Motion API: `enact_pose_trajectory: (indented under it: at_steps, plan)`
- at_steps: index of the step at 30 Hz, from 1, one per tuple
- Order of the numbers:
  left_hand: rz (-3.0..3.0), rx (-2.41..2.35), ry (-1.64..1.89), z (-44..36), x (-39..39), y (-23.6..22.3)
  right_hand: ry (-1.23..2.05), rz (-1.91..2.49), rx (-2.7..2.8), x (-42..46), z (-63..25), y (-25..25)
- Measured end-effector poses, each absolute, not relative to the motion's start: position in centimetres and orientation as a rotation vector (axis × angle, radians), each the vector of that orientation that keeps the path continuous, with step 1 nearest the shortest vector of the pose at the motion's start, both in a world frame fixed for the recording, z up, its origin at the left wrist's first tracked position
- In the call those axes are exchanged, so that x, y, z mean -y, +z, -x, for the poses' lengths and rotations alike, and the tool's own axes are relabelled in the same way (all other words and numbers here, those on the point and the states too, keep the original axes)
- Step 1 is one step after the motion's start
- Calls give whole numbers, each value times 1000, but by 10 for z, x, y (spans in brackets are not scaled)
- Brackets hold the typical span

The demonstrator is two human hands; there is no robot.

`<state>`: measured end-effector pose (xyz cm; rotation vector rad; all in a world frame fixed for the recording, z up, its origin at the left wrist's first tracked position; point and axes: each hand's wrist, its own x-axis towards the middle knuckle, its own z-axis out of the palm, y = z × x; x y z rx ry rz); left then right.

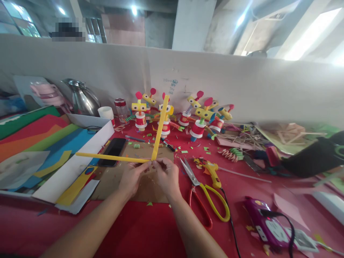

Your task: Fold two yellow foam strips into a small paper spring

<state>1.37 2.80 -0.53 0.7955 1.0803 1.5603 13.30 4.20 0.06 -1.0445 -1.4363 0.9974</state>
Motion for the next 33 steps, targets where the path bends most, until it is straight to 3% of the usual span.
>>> enact_pose_trajectory:
  at_steps: [21, 33]
  plan:
    - [-647, -906, 1469, -6, -35, -1, 1335, 917, 1100, -43, -133, 15]
    - [-593, -878, 1397, -4, -34, -3, 1306, 954, 1169, -42, -131, 9]
